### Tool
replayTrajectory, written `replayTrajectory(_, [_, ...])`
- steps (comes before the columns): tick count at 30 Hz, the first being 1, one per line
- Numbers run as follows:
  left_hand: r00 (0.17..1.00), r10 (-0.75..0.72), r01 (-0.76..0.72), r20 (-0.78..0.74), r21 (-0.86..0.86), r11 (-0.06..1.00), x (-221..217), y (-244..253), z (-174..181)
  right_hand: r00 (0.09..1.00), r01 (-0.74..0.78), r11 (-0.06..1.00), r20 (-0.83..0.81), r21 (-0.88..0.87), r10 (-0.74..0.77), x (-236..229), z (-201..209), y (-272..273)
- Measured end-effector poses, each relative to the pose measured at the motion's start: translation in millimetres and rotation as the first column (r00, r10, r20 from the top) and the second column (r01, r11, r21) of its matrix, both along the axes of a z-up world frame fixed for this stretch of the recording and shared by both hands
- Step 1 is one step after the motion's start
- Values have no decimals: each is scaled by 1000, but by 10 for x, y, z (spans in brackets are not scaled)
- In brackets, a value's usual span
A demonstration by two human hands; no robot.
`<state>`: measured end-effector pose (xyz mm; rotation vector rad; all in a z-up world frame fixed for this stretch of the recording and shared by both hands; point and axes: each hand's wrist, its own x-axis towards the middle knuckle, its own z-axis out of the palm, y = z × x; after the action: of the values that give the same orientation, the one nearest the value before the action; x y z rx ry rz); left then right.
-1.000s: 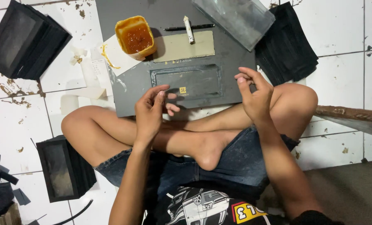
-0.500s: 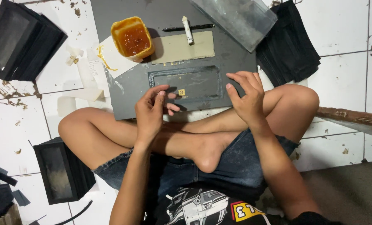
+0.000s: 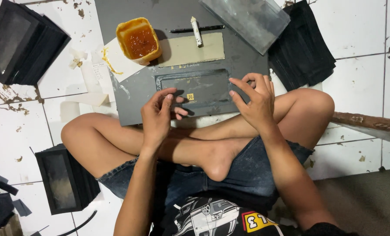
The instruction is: Applying glue to leather components and assembling them
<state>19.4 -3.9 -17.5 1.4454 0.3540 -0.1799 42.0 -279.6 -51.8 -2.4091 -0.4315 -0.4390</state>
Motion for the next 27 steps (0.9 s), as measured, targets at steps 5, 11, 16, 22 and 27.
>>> replayTrajectory(5, [1000, -1, 1, 2, 7, 1000, 16, 0, 15, 1000, -10, 999, 0, -39, 10, -3, 24, 6])
replayTrajectory(11, [1000, 3, -3, -11, 46, 999, 24, -8, 116, 1000, -6, 997, 3, -73, 7, 0, 50, 24])
replayTrajectory(16, [999, 32, -30, -15, 113, 993, 1, 54, 198, 1000, -12, 997, 6, -75, 13, 1, 45, 21])
replayTrajectory(22, [996, 72, -85, 55, 296, 951, -19, 198, 216, 1000, -16, 997, 14, -81, 17, 4, 15, 6])
replayTrajectory(27, [975, -63, -80, 213, 598, 797, -19, 293, 219, 1000, -17, 996, 2, -93, 17, 8, 8, 12])
